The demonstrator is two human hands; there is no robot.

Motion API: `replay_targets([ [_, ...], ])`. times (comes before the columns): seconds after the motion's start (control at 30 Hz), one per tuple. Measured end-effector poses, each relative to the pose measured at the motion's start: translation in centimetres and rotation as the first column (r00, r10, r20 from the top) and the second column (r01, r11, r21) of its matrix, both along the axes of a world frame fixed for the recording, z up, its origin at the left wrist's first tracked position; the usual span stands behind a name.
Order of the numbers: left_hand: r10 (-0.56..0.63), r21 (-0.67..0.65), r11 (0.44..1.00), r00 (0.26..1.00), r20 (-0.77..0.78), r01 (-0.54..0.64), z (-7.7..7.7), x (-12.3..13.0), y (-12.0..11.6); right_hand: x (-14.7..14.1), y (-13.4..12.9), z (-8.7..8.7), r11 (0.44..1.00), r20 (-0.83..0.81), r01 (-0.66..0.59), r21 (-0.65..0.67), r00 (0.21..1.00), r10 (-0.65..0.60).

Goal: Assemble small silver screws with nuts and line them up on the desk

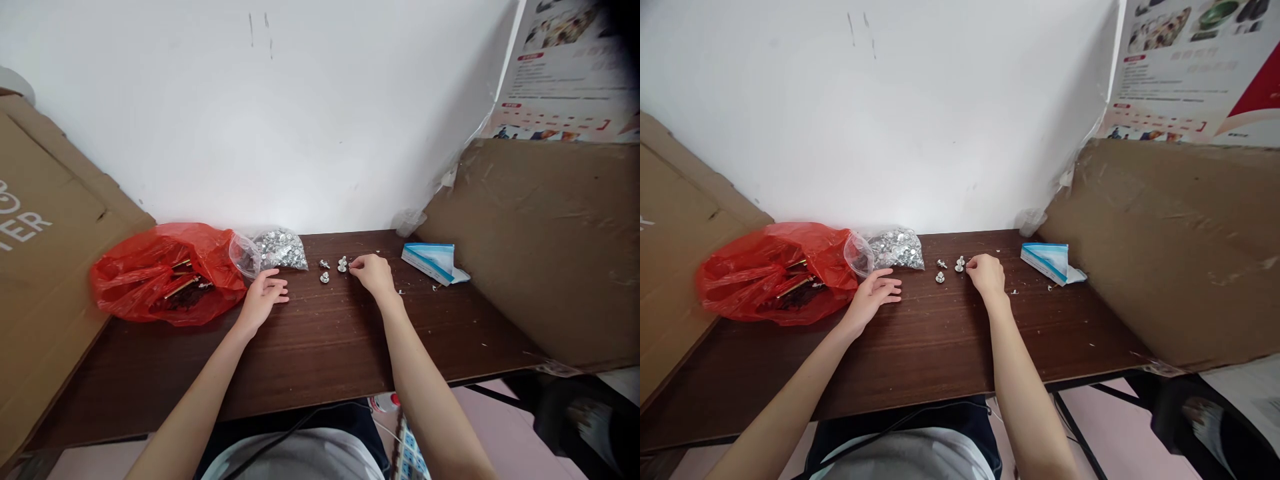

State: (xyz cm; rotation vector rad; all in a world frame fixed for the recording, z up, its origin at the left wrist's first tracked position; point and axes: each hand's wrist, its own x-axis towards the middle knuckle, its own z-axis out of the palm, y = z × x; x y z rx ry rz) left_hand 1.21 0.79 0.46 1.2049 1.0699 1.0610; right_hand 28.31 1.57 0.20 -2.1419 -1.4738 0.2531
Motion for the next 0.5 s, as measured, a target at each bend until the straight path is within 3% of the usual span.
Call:
replay_targets([
  [0.1,-0.008,0.003,1.0,1.0,0.015,0.008,-0.1,-0.1,0.0,0.6,-0.2,0.3,0.999,-0.055,0.025,0.044,0.998,-0.023],
  [0.2,-0.022,0.013,1.0,0.999,0.03,0.021,-0.3,-0.1,0.0,0.6,-0.3,0.8,0.979,-0.136,0.017,0.205,0.991,0.011],
  [0.37,-0.028,0.021,0.999,0.999,0.015,0.028,-0.4,-0.1,0.0,-1.9,-0.7,1.8,0.869,-0.263,-0.213,0.446,0.897,0.355],
  [0.5,-0.036,0.026,0.999,0.999,-0.009,0.036,-0.3,-0.1,0.0,-4.3,-1.1,2.1,0.793,-0.125,-0.444,0.417,0.836,0.534],
])
